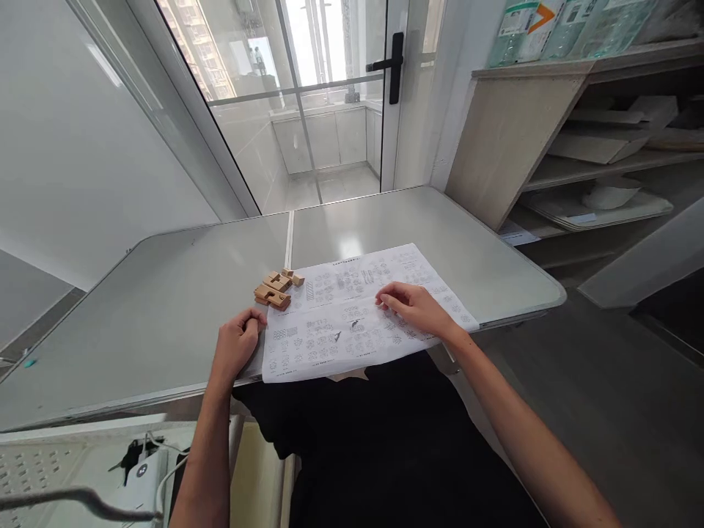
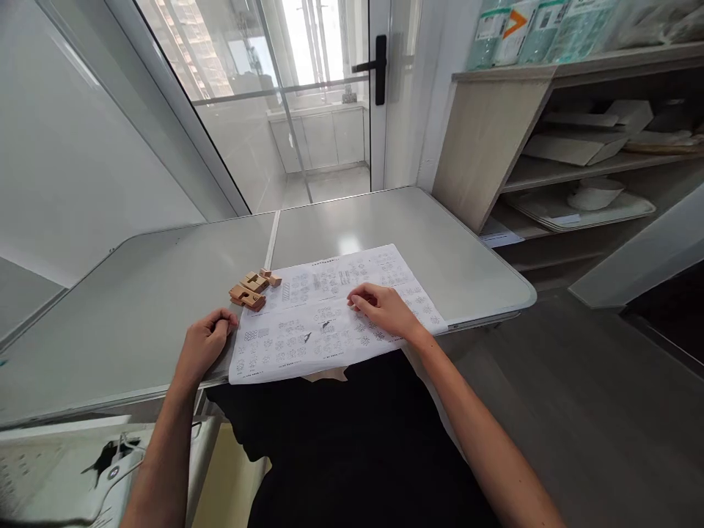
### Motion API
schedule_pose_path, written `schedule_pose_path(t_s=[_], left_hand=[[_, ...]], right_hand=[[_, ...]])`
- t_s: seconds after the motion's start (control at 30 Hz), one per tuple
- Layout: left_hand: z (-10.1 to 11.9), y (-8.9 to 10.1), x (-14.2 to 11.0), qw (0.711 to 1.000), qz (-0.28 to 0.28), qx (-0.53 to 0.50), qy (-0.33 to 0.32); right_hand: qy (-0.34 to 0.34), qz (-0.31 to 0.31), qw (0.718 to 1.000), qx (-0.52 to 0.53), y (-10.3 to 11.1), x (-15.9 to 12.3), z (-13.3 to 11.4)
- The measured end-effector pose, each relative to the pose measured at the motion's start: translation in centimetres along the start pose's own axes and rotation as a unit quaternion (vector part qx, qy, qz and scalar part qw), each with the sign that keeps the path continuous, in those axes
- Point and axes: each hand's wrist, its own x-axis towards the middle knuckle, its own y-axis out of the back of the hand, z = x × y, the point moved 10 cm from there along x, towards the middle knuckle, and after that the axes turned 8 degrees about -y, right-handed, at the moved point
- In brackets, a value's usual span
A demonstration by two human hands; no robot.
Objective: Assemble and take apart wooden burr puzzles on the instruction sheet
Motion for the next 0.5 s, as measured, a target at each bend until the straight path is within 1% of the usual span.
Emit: schedule_pose_path(t_s=[0.1, 0.17, 0.2, 0.27, 0.33, 0.4, 0.43, 0.5], left_hand=[[0.5, 0.6, 0.0, 1.0, 0.027, 0.008, -0.004], [1.3, 1.1, 0.1, 0.998, 0.054, 0.024, -0.02], [1.9, 1.2, 0.3, 0.996, 0.068, 0.034, -0.036], [3.7, 1.3, 0.8, 0.99, 0.093, 0.06, -0.09], [6.0, 0.9, 1.4, 0.978, 0.106, 0.091, -0.156], [7.5, 0.2, 2.4, 0.969, 0.108, 0.121, -0.188], [7.8, -0.2, 3.0, 0.967, 0.103, 0.138, -0.187], [7.7, -1.2, 4.4, 0.969, 0.08, 0.169, -0.158]], right_hand=[[0.008, 0.003, 1.0, -0.003, 0.1, 0.1, -0.2], [0.013, 0.004, 1.0, -0.004, 0.1, 0.1, -0.4], [0.014, 0.004, 1.0, -0.003, 0.1, 0.1, -0.5], [0.015, 0.003, 1.0, -0.002, 0.0, 0.1, -0.6], [0.017, 0.001, 1.0, -0.004, 0.0, 0.1, -0.8], [0.021, 0.0, 1.0, -0.009, 0.0, 0.1, -0.9], [0.024, -0.001, 1.0, -0.012, 0.0, 0.1, -1.0], [0.026, -0.001, 1.0, -0.013, 0.0, 0.1, -1.0]])
